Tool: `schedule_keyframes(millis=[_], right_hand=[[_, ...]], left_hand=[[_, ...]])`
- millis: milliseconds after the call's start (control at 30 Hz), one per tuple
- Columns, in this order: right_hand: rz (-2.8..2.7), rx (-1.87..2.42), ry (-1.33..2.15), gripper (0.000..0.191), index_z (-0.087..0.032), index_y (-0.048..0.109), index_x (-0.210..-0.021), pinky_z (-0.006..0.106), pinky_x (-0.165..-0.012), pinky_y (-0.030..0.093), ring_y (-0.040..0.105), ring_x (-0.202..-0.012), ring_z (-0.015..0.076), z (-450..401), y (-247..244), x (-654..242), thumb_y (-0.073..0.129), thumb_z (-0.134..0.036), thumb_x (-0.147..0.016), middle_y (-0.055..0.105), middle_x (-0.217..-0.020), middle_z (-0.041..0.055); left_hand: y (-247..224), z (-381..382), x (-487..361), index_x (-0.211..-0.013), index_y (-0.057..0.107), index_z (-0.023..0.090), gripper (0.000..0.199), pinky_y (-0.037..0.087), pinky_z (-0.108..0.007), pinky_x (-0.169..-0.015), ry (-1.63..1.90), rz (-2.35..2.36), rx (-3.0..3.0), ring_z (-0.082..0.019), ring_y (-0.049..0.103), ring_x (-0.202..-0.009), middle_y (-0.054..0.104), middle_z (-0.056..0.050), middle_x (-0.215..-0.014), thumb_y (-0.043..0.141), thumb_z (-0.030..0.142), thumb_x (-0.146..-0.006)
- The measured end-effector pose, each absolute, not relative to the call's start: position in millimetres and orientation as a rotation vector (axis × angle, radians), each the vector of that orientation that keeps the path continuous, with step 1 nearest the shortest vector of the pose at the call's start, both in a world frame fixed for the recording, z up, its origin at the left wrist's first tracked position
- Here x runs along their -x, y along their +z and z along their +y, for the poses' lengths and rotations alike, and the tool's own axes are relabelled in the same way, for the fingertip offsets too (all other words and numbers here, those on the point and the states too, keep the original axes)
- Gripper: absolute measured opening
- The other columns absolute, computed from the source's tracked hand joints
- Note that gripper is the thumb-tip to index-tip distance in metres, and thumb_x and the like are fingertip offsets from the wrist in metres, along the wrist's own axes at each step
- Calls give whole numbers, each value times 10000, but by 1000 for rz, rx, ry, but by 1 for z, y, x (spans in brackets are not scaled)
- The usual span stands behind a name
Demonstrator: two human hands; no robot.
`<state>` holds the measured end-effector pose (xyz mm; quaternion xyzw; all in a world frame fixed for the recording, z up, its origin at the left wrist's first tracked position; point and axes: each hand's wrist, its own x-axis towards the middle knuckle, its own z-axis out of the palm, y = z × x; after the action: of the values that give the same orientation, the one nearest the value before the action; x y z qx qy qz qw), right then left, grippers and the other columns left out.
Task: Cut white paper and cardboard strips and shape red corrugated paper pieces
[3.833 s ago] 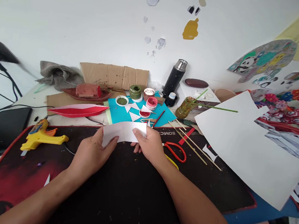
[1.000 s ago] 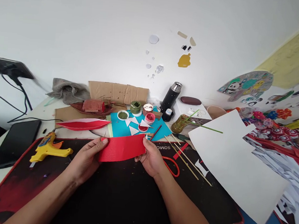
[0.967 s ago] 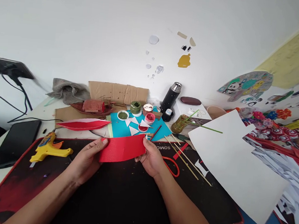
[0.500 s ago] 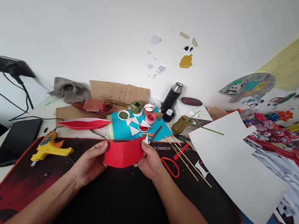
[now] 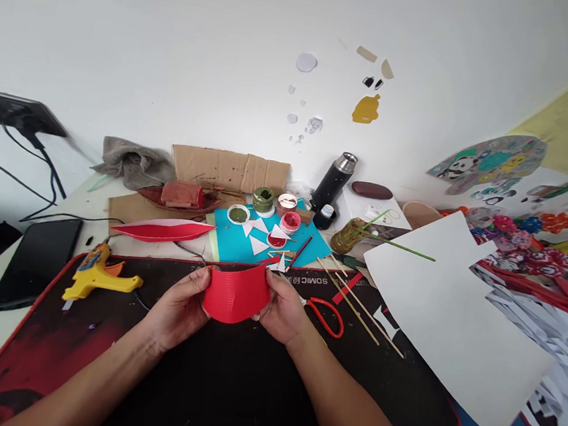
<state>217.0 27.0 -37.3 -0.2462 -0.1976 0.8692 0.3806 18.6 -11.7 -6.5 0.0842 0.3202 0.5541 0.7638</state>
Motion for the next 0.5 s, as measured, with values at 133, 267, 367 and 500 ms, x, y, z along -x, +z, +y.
schedule_keyframes(millis=[133,267,367,500], right_hand=[[-441,641,2219,339,-154,761,-979,236,-411,466,641,-528,149,27,-36,-215,844,-470,-889,759,-737,23],[-391,633,2209,312,-161,759,-956,236,-404,447,664,-542,160,26,-32,-213,847,-453,-890,785,-765,33],[-361,608,2224,307,-166,767,-969,230,-406,442,667,-544,154,25,-30,-209,858,-447,-885,791,-771,22],[-343,573,2255,317,-166,781,-977,227,-413,457,661,-543,144,24,-28,-203,878,-448,-867,795,-772,11]], left_hand=[[-7,-10,-18,-921,859,163,330,671,-248,-736,1204,664,-172,-195,804,-764,865,-53,-900,1028,243,-650],[-8,-9,-16,-944,857,154,290,673,-239,-756,1198,598,-183,-200,815,-768,870,-58,-917,999,222,-700],[-10,-9,-13,-956,856,149,259,681,-258,-776,1195,559,-191,-216,825,-789,872,-70,-941,975,215,-736],[-11,-9,-11,-966,856,156,260,692,-284,-799,1194,547,-179,-228,831,-817,874,-65,-959,972,205,-738]])
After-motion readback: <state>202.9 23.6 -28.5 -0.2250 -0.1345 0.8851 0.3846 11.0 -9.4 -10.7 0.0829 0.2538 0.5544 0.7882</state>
